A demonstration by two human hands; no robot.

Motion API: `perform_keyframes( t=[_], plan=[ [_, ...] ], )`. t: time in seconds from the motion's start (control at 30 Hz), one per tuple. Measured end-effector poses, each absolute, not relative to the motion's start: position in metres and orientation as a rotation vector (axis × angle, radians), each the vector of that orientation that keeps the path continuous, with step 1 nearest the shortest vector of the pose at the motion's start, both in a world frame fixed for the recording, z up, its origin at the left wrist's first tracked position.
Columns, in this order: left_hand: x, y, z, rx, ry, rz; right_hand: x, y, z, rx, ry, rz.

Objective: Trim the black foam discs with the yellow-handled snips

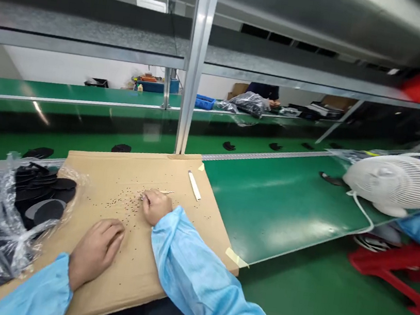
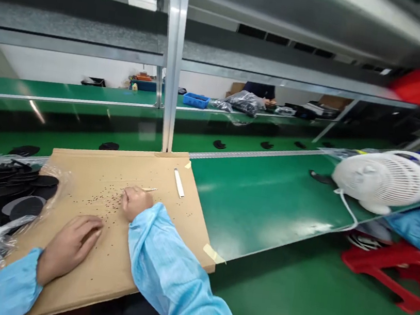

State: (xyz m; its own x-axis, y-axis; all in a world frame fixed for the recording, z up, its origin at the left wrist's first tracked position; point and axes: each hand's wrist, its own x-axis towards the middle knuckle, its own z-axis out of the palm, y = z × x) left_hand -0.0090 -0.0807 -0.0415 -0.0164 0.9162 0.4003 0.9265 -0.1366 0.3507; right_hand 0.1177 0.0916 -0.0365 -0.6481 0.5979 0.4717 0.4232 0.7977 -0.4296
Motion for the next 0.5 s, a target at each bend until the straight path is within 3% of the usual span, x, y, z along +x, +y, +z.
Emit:
perform_keyframes(
  t=[0.27,0.5],
  plan=[
    [-0.004,-0.087,-0.05,-2.169,-1.976,-0.735,0.119,0.074,-0.036,-0.751,-2.424,0.246],
    [-0.009,-0.163,-0.064,-2.233,-1.967,-0.512,0.189,0.03,-0.029,-0.59,-2.354,0.288]
  ],
)
